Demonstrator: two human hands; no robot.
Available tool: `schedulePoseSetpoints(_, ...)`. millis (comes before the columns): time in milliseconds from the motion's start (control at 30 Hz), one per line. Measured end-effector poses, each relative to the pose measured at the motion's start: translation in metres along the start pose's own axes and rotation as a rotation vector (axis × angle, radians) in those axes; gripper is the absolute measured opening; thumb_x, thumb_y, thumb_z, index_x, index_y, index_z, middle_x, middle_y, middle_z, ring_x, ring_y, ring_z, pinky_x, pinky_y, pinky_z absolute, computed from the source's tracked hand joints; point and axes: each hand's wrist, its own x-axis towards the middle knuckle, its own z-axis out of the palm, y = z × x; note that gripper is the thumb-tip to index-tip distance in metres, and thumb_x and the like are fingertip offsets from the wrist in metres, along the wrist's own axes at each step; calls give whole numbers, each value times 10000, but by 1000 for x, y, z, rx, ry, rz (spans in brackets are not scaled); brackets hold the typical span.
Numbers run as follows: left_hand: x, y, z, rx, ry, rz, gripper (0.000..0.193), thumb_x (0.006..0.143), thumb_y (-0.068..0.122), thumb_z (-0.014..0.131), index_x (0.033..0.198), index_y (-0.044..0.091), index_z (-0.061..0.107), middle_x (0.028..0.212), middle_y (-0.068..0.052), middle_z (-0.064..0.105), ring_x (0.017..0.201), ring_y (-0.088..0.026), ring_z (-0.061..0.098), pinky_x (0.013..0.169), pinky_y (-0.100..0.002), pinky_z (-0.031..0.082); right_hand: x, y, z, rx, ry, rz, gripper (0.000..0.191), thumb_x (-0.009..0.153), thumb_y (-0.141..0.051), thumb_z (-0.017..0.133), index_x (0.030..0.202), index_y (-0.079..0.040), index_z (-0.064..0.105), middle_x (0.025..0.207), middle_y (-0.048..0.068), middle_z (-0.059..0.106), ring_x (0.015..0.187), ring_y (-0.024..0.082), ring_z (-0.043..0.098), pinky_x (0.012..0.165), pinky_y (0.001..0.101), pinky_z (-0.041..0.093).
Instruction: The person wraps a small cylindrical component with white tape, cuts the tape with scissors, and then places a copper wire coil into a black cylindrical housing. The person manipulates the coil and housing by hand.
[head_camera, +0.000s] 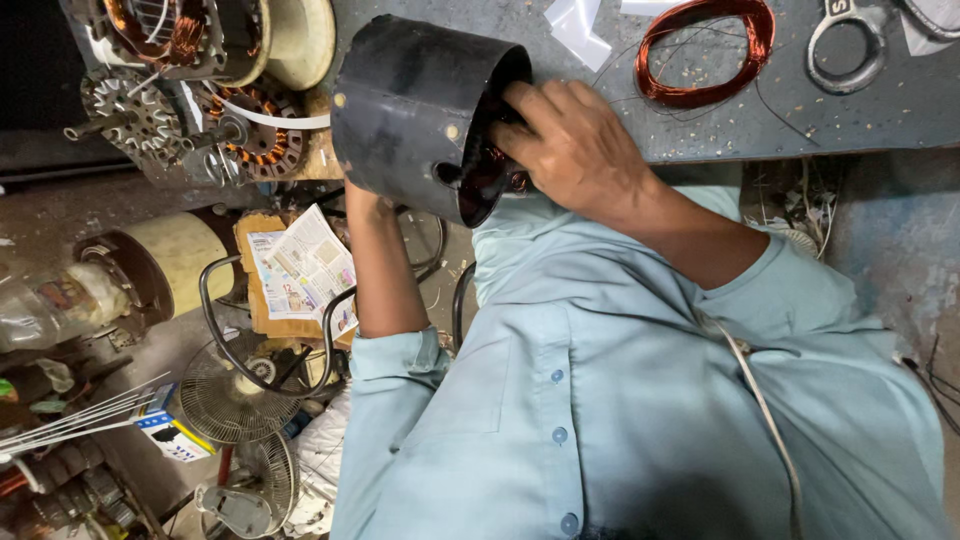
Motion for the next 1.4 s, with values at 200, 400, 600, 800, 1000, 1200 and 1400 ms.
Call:
schedulePoseSetpoints(200, 0, 1, -1, 9, -6, 4, 511, 1033, 319, 618, 1387, -11, 455, 1310, -116, 547, 1201, -229, 552, 1033, -377, 492, 6, 0, 1, 355, 158, 273, 212, 988, -115, 809, 1116, -9, 676, 1146, 141, 679, 1106, 340, 656, 959, 445, 540)
schedulePoseSetpoints(400, 2, 7, 3, 26, -6, 29, 542, 1026, 316, 635, 1409, -14, 439, 1337, -121, 540, 1227, -234, 544, 1056, -381, 481, 20, -10, 10, 253, 82, 372, 137, 941, -81, 746, 1021, -2, 669, 954, 189, 693, 917, 398, 663, 855, 505, 517)
schedulePoseSetpoints(600, 10, 30, 5, 88, -10, 160, 574, 1019, 312, 653, 1431, -16, 424, 1364, -126, 532, 1253, -238, 536, 1079, -385, 470, 30, -3, 13, 311, 28, 470, 164, 922, -97, 726, 1002, 24, 651, 881, 241, 675, 816, 446, 662, 763, 535, 526)
schedulePoseSetpoints(800, 22, 45, 16, 100, -42, 261, 608, 1012, 308, 671, 1453, -19, 409, 1391, -130, 525, 1279, -242, 528, 1101, -390, 459, 34, 2, 9, 380, 84, 469, 173, 901, -66, 739, 993, 38, 637, 893, 241, 689, 830, 443, 674, 733, 532, 523)
schedulePoseSetpoints(1000, 29, 37, 15, 100, -20, 272, 643, 1006, 304, 689, 1475, -21, 393, 1417, -135, 518, 1304, -246, 520, 1124, -394, 448, 38, 2, 10, 417, 51, 500, 179, 915, -67, 725, 1030, 27, 624, 947, 235, 693, 863, 449, 672, 774, 516, 538)
schedulePoseSetpoints(1200, 22, 22, 11, 97, 17, 228, 679, 999, 300, 706, 1497, -24, 378, 1444, -140, 511, 1330, -250, 511, 1147, -398, 437, 33, -4, 5, 352, 114, 442, 177, 878, -66, 747, 981, 13, 626, 925, 220, 678, 877, 449, 651, 770, 540, 505)
schedulePoseSetpoints(1400, 19, 9, 9, 76, 21, 197, 716, 992, 296, 724, 1519, -26, 362, 1471, -144, 504, 1356, -254, 503, 1170, -403, 426, 30, -8, 5, 334, 73, 423, 182, 904, -39, 696, 1027, 42, 589, 897, 244, 643, 855, 458, 638, 779, 550, 500)
